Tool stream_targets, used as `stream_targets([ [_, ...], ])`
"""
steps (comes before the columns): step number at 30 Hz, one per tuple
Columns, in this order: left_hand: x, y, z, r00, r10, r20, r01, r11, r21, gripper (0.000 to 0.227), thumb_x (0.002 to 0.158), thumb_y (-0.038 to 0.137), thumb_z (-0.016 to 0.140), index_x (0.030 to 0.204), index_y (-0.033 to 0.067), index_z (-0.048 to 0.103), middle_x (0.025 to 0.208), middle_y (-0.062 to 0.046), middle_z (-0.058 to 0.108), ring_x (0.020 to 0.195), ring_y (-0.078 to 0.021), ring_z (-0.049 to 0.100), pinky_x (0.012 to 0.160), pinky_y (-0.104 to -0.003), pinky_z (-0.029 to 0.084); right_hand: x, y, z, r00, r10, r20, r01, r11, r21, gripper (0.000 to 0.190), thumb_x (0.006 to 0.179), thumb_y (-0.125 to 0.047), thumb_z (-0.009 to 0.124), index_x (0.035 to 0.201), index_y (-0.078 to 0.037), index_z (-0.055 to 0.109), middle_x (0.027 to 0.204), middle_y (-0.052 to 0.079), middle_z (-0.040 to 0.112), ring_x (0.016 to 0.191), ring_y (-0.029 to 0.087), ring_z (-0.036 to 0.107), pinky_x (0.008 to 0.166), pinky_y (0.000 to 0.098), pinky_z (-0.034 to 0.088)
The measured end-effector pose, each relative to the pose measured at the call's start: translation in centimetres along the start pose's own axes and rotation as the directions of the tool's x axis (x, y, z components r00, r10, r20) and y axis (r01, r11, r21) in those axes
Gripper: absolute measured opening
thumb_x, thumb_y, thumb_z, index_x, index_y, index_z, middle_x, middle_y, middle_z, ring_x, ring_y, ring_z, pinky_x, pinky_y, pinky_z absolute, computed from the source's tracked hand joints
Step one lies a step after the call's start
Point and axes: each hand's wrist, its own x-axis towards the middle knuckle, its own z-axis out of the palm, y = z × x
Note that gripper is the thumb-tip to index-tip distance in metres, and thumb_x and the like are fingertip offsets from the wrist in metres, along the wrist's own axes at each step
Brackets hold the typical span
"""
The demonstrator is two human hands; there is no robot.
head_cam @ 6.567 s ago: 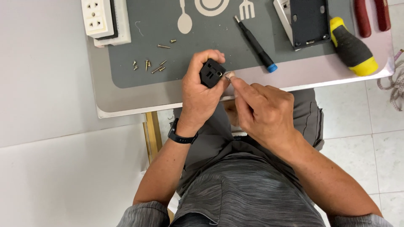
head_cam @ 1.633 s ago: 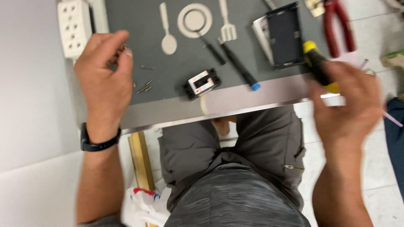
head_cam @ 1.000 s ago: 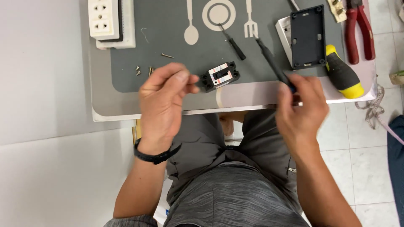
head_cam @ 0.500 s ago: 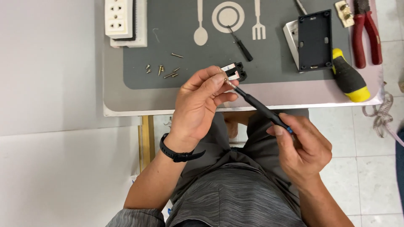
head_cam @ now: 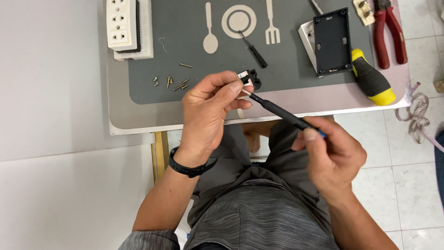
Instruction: The person assembles a small black electrical component by inserting screws and tightening them with a screwdriver. They handle multiple screws and the component, turning it over to access different sides, and use a screwdriver to secure the screws.
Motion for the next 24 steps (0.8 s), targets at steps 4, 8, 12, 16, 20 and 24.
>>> stream_targets([
  [4, -0.2, -2.6, 0.2, 0.999, 0.038, -0.021, -0.041, 0.986, -0.161, 0.015, 0.087, -0.004, 0.068, 0.102, -0.0022, 0.069, 0.092, -0.017, 0.069, 0.084, -0.0325, 0.071, 0.065, -0.035, 0.065, 0.2, 1.2, 1.6, 0.99, 0.132, -0.049, -0.11, 0.942, 0.317, 0.018, 0.102, -0.005, 0.049, 0.115, 0.001, 0.058, 0.06, 0.011, 0.055, 0.046, 0.016, 0.054, 0.047, 0.0242, 0.045],
  [8, -0.2, -3.2, 0.9, 0.992, -0.017, -0.122, -0.013, 0.97, -0.242, 0.013, 0.09, 0.002, 0.066, 0.102, 0.003, 0.07, 0.095, -0.014, 0.07, 0.089, -0.0302, 0.071, 0.07, -0.035, 0.063, 0.4, 0.7, 2.9, 0.974, 0.216, -0.074, -0.161, 0.879, 0.448, 0.024, 0.096, -0.002, 0.055, 0.119, 0.003, 0.053, 0.079, 0.019, 0.061, 0.064, 0.027, 0.068, 0.061, 0.0325, 0.061],
  [12, 0.3, -3.0, 1.1, 0.993, -0.046, -0.107, 0.012, 0.954, -0.299, 0.016, 0.089, 0.002, 0.067, 0.105, 0.0038, 0.069, 0.1, -0.015, 0.07, 0.094, -0.0315, 0.07, 0.072, -0.038, 0.063, 0.8, 1.1, 3.1, 0.969, 0.234, -0.082, -0.172, 0.875, 0.453, 0.015, 0.097, -0.007, 0.058, 0.107, 0.004, 0.058, 0.085, 0.018, 0.064, 0.068, 0.027, 0.07, 0.06, 0.031, 0.062],
  [16, 0.6, -2.7, 1.3, 0.993, -0.074, -0.088, 0.046, 0.959, -0.28, 0.018, 0.09, 0.0, 0.066, 0.107, 0.0019, 0.067, 0.098, -0.015, 0.07, 0.093, -0.0309, 0.07, 0.073, -0.039, 0.063, 1.4, 1.2, 2.5, 0.969, 0.234, -0.075, -0.167, 0.852, 0.496, 0.013, 0.097, -0.006, 0.059, 0.106, 0.003, 0.059, 0.077, 0.017, 0.064, 0.068, 0.026, 0.07, 0.061, 0.0296, 0.061],
  [20, 0.6, -2.4, 1.7, 0.995, -0.054, -0.085, 0.031, 0.967, -0.252, 0.018, 0.09, 0.002, 0.065, 0.108, 0.0015, 0.066, 0.097, -0.014, 0.069, 0.094, -0.0315, 0.069, 0.076, -0.041, 0.062, 1.8, 1.1, 2.2, 0.946, 0.323, -0.004, -0.267, 0.789, 0.553, 0.013, 0.096, -0.008, 0.059, 0.106, 0.0, 0.058, 0.096, 0.022, 0.069, 0.067, 0.026, 0.07, 0.059, 0.0289, 0.059],
  [24, 0.7, -2.2, 1.9, 0.994, -0.069, -0.09, 0.042, 0.96, -0.277, 0.018, 0.094, 0.007, 0.061, 0.11, -0.0001, 0.064, 0.099, -0.017, 0.068, 0.094, -0.0346, 0.069, 0.077, -0.043, 0.062, 2.1, 1.3, 2.2, 0.924, 0.382, 0.009, -0.317, 0.752, 0.578, 0.011, 0.096, -0.008, 0.057, 0.105, -0.003, 0.058, 0.095, 0.023, 0.07, 0.066, 0.026, 0.069, 0.059, 0.0287, 0.056],
])
